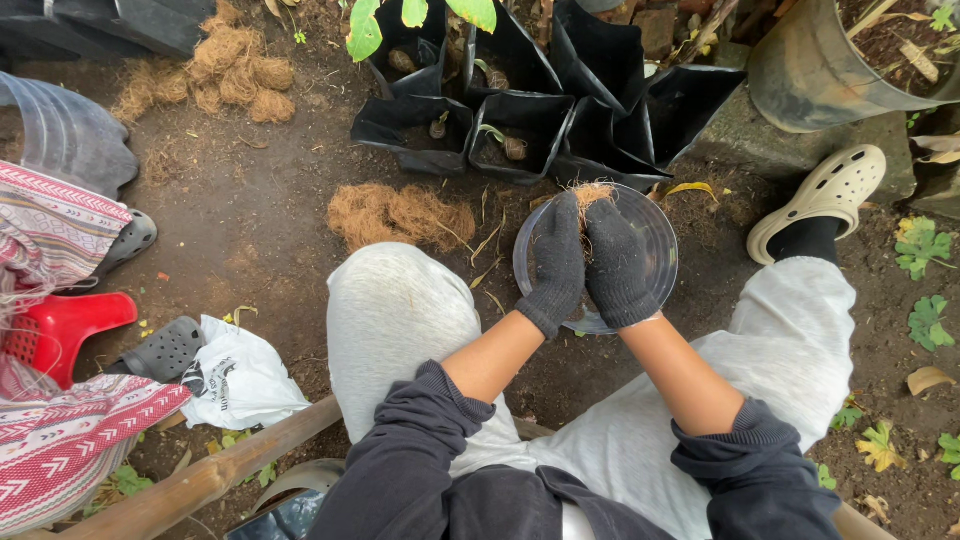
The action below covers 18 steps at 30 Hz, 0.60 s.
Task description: The person sits on the ground and shapes loose coconut coir fiber by hand, pressing and folding it inside a clear plastic bowl to form a rounded cup. They work the fiber repeatedly, adding material, and at the end hold up the finished coir cup.
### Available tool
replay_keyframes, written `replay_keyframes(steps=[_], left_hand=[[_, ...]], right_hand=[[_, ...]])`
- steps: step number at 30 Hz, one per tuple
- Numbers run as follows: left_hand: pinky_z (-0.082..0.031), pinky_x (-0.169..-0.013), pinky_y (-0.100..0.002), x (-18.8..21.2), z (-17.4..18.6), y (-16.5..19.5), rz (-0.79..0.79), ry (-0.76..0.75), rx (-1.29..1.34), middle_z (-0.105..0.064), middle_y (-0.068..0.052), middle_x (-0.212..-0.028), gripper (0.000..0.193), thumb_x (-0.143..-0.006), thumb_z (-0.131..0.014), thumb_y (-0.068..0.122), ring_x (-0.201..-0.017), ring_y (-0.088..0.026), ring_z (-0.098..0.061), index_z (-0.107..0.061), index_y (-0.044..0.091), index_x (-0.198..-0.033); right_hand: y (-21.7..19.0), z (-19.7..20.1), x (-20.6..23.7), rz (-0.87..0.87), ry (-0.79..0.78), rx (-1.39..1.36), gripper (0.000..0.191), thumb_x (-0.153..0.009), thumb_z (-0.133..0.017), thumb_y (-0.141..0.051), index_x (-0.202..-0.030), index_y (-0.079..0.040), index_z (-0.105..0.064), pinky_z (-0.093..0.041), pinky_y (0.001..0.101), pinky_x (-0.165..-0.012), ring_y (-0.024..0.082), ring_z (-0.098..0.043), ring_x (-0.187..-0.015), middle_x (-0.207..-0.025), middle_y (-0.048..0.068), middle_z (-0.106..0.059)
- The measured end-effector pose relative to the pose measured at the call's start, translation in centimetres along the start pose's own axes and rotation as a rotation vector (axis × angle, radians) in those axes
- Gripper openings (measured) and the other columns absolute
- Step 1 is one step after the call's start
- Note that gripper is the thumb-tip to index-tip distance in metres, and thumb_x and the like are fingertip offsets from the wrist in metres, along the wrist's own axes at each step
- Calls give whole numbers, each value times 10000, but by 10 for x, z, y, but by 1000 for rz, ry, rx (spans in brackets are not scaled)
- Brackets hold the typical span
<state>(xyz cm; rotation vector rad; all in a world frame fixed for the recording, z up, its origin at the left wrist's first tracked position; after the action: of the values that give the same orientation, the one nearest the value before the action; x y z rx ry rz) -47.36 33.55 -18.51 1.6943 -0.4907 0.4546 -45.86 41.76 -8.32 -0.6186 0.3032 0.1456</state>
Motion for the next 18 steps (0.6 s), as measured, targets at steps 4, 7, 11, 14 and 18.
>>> replay_keyframes(steps=[4, 7, 11, 14, 18], left_hand=[[-376, -1157, -397, -4, 0, 0, -43, -21, 8, -526, -162, -1505, 754, -1023, -387, 598, -1400, -282, -490, -470, 26, -1508], [-370, -1149, -394, -8, -3, -4, 82, -58, 302, -530, -149, -1478, 735, -1035, -383, 605, -1385, -264, -487, -486, 29, -1481], [-383, -1121, -398, -12, -14, 9, 175, -180, 455, -572, -141, -1417, 671, -1021, -446, 553, -1327, -260, -514, -545, 33, -1434], [-409, -1144, -430, -7, -20, 23, 121, -223, 471, -564, -163, -1428, 623, -1046, -522, 472, -1325, -284, -518, -549, -4, -1447], [-384, -1180, -373, -1, -21, 43, -127, -293, 376, -516, -53, -1512, 592, -1031, -504, 447, -1401, -198, -489, -475, 112, -1517]], right_hand=[[3, -4, 4, 25, -2, 12, 408, -813, -732, 18, -1215, 7, -661, -515, 450, -1030, 381, -657, -1174, -1220, 207, -690], [2, 1, 0, 9, -30, 9, 376, -834, -719, 35, -1204, 0, -664, -531, 449, -991, 371, -671, -1134, -1196, 192, -697], [-7, 23, -12, 0, -6, 39, 281, -870, -717, 38, -1139, -27, -672, -552, 444, -937, 349, -687, -1056, -1126, 158, -704], [-20, 43, -20, 39, 50, 24, 257, -866, -731, 18, -1112, -23, -670, -548, 451, -917, 359, -681, -1025, -1083, 157, -696], [-32, 53, -25, 94, 69, 40, 271, -854, -725, 10, -1118, -12, -665, -541, 462, -925, 373, -675, -1034, -1089, 165, -693]])
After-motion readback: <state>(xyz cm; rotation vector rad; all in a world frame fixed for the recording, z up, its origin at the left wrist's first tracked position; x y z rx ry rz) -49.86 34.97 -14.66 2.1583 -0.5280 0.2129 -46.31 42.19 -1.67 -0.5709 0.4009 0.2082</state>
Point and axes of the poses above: each hand's wrist, its own x-axis away from the middle knuckle, its own z-axis out of the back of the hand, y = z × x, the point moved 8 cm from there along -x, towards the middle knuckle
